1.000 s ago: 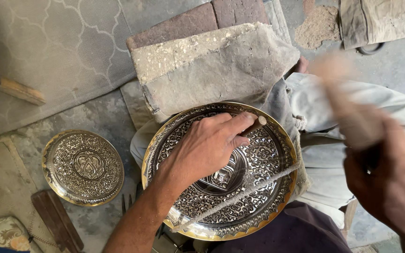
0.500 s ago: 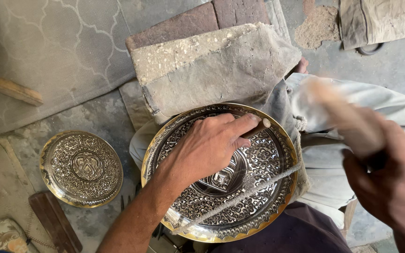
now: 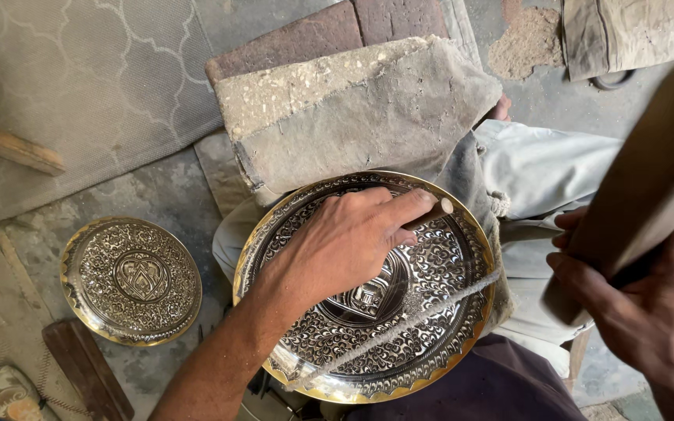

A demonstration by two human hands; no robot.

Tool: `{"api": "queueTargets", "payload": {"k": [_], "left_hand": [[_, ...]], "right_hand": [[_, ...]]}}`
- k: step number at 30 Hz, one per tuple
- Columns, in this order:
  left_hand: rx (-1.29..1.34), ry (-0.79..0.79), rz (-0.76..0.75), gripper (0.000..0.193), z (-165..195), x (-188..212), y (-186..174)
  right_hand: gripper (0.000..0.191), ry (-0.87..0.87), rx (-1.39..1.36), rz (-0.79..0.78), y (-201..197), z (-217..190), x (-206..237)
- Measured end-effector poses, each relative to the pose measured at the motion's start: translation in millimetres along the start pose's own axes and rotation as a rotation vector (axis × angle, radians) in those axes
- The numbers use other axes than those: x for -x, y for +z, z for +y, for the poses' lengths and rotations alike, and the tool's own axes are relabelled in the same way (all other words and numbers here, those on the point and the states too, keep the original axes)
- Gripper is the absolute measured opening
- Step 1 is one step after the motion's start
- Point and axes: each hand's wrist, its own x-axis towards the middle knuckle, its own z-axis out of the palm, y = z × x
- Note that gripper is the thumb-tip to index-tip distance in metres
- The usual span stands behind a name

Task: The person sits on the floor with an ornate brass tray on their lap, holding a small punch against the tray's surface with one hand and striking it with a wooden mallet in the other hand to chase the decorative pattern. They reposition the punch repeatedly across the tray's central medallion and floral areas, with a second finished tray resting beside them.

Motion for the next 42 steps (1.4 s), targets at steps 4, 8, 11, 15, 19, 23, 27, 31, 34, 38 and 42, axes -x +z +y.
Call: {"api": "queueTargets", "payload": {"k": [4,8,11,15,19,23,27,31,34,38,42], "left_hand": [[-0.037,-0.005,-0.031,0.034,-1.7,-1.6,-0.4],[-0.029,0.027,0.002,0.037,-2.5,-2.1,-2.3],[-0.048,0.011,-0.032,0.036,-2.5,-2.4,-2.7],[-0.012,0.012,-0.019,0.043,-2.4,-2.8,-2.8],[-0.011,0.013,-0.023,0.044,-2.1,-2.5,-2.7],[-0.024,0.003,-0.038,0.044,-2.4,-1.2,-2.3],[-0.049,0.010,-0.070,0.040,-3.8,-2.6,-1.6],[-0.044,-0.019,-0.071,0.044,-3.1,-3.7,-1.7],[-0.081,-0.002,-0.109,0.043,-2.6,-4.3,-2.9],[-0.051,-0.003,-0.073,0.043,-1.8,-3.7,-2.8],[-0.043,-0.022,-0.088,0.043,-2.2,-3.9,-3.6]], "right_hand": [[0.062,-0.261,0.847,-0.074,-0.8,1.4,5.2],[0.058,-0.165,0.468,0.014,-1.2,10.9,11.6],[0.063,-0.196,0.638,0.049,-2.2,14.8,14.0],[0.059,-0.099,0.149,0.035,-1.7,13.3,14.8],[0.068,-0.135,0.751,-0.024,-5.4,10.7,17.9],[0.077,-0.059,0.883,-0.095,-9.2,14.3,21.7],[0.083,0.104,0.738,-0.029,-8.5,18.8,27.9],[0.091,-0.062,0.759,-0.050,-9.5,18.7,33.2],[0.089,-0.223,0.744,-0.043,-8.2,19.4,37.5],[0.085,-0.070,0.872,-0.082,-8.5,20.4,45.6],[0.087,-0.080,0.541,0.026,-9.3,20.4,46.7]]}}
